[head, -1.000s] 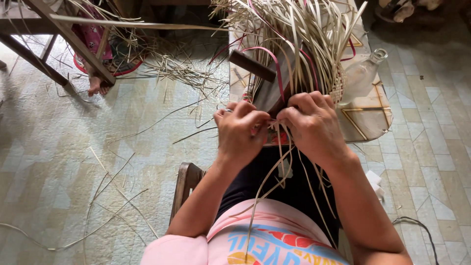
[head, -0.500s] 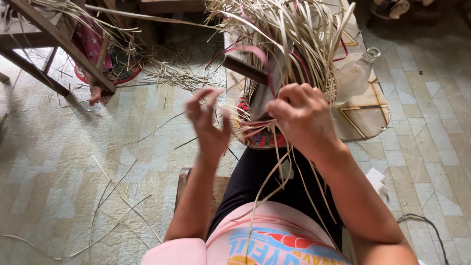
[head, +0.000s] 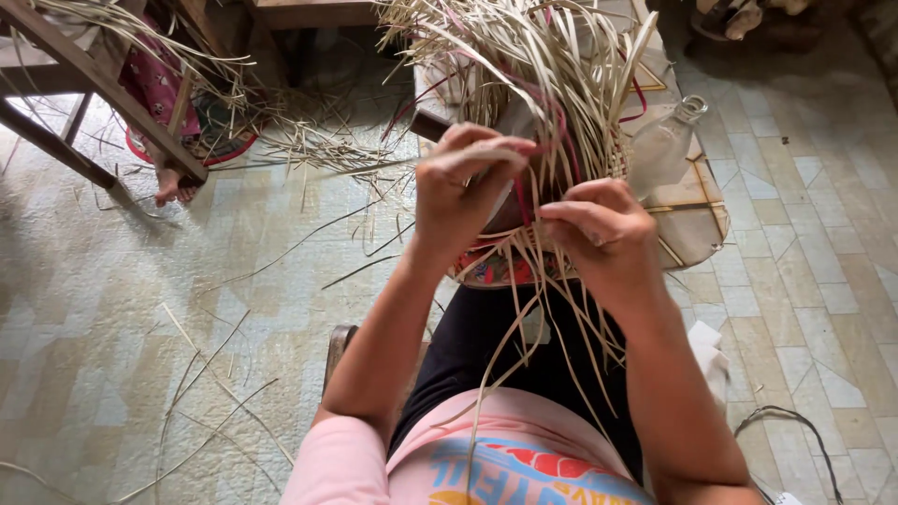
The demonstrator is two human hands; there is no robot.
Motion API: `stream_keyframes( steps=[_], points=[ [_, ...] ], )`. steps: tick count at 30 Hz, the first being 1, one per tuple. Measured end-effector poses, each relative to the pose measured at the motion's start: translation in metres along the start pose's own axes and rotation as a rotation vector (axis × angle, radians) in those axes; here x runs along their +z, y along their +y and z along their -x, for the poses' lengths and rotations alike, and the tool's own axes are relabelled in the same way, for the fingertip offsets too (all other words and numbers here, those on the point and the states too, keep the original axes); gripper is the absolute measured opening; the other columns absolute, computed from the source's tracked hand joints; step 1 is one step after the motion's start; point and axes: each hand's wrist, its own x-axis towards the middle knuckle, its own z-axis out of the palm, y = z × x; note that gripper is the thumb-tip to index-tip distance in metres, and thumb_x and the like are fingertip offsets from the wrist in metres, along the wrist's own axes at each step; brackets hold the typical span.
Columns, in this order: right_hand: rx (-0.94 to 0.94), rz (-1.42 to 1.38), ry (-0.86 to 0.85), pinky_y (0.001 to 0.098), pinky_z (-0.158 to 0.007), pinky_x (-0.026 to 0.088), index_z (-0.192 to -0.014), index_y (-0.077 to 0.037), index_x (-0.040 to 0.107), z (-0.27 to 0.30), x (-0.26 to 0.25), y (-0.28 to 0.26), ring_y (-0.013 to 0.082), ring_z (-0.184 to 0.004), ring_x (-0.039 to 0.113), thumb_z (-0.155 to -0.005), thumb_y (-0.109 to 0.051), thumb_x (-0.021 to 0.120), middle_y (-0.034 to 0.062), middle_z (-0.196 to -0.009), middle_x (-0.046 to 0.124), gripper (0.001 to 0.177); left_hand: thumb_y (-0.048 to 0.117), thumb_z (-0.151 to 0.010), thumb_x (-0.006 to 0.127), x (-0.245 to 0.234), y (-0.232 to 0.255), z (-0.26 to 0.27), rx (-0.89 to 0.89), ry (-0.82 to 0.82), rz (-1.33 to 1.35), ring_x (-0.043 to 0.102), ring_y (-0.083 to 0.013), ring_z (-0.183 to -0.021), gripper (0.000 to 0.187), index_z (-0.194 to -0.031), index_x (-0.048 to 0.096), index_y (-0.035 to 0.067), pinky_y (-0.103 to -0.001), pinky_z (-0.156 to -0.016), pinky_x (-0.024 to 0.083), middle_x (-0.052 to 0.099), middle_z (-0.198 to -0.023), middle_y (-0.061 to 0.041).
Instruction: Weaving natural fibers around a wooden form to create a basket
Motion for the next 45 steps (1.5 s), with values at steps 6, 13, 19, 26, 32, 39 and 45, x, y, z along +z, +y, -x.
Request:
stream_keyframes(
  steps=[6,13,19,26,32,39,45],
  points=[
    [-0.077,0.290,0.001,0.0396,-0.091,0.043,-0.104,-0.012,0.082,-0.008,0.020,0.003,0.0241,-0.095,0.057,-0.089,-0.019,0.089,0.0052,-0.102,0.063,0.018,0.003,-0.106,0.064,-0.036,0.010,-0.039,0.020,0.019,-0.063,0.060,-0.0032,-0.059,0.017,-0.115,0.072,0.015,-0.016,-0.048,0.049,0.072,-0.091,-0.001],
    [-0.074,0.260,0.062,0.0375,-0.086,0.041,-0.111,-0.021,0.080,-0.024,0.024,-0.009,0.0235,-0.094,0.056,-0.088,-0.017,0.087,0.0012,-0.098,0.056,0.024,0.039,-0.106,0.057,-0.055,0.037,-0.036,-0.283,-0.287,-0.039,0.055,-0.0111,-0.035,0.053,-0.063,0.071,0.012,-0.024,-0.048,0.049,0.053,-0.042,0.001],
    [-0.061,0.266,0.002,0.0374,-0.085,0.041,-0.106,-0.024,0.080,-0.029,0.025,-0.008,0.0254,-0.095,0.057,-0.084,-0.021,0.088,0.0012,-0.095,0.057,0.023,0.013,-0.087,0.072,-0.049,0.033,-0.030,-0.204,-0.456,-0.275,0.068,-0.0348,-0.060,0.042,-0.127,0.060,0.018,-0.050,-0.063,0.053,0.063,-0.063,-0.011],
    [-0.089,0.299,-0.031,0.0381,-0.081,0.042,-0.093,-0.022,0.078,-0.033,0.023,-0.006,0.0273,-0.090,0.059,-0.085,-0.024,0.085,0.0015,-0.091,0.057,0.010,0.027,-0.107,0.059,-0.071,0.048,-0.118,-0.352,-0.124,0.476,0.074,-0.0221,-0.079,0.031,-0.129,0.058,0.006,-0.034,-0.076,0.066,0.070,-0.098,-0.018],
    [-0.005,0.243,-0.087,0.0354,-0.077,0.041,-0.093,-0.025,0.078,-0.039,0.022,-0.001,0.0228,-0.087,0.060,-0.085,-0.026,0.085,-0.0034,-0.086,0.058,0.011,0.012,-0.097,0.068,-0.076,0.035,-0.058,0.269,-0.304,-0.408,0.057,-0.0247,-0.046,0.030,-0.069,0.060,0.013,-0.031,-0.049,0.049,0.058,-0.053,-0.002],
    [0.017,0.263,-0.174,0.0379,-0.078,0.042,-0.093,-0.020,0.077,-0.048,0.018,-0.004,0.0256,-0.090,0.062,-0.087,-0.024,0.083,0.0005,-0.087,0.061,0.010,0.014,-0.101,0.060,-0.054,-0.017,0.007,0.705,-0.191,-0.647,0.060,-0.0224,-0.082,0.023,-0.118,0.074,0.010,-0.032,-0.068,0.058,0.068,-0.108,-0.008],
    [-0.009,0.281,-0.126,0.0360,-0.079,0.043,-0.091,-0.020,0.077,-0.046,0.022,-0.006,0.0249,-0.088,0.061,-0.087,-0.022,0.083,-0.0004,-0.084,0.060,0.007,0.007,-0.092,0.075,-0.032,-0.027,-0.016,0.729,-0.056,-0.557,0.061,-0.0235,-0.066,0.004,-0.095,0.075,0.009,-0.035,-0.058,0.054,0.066,-0.097,-0.008]
  ],
)
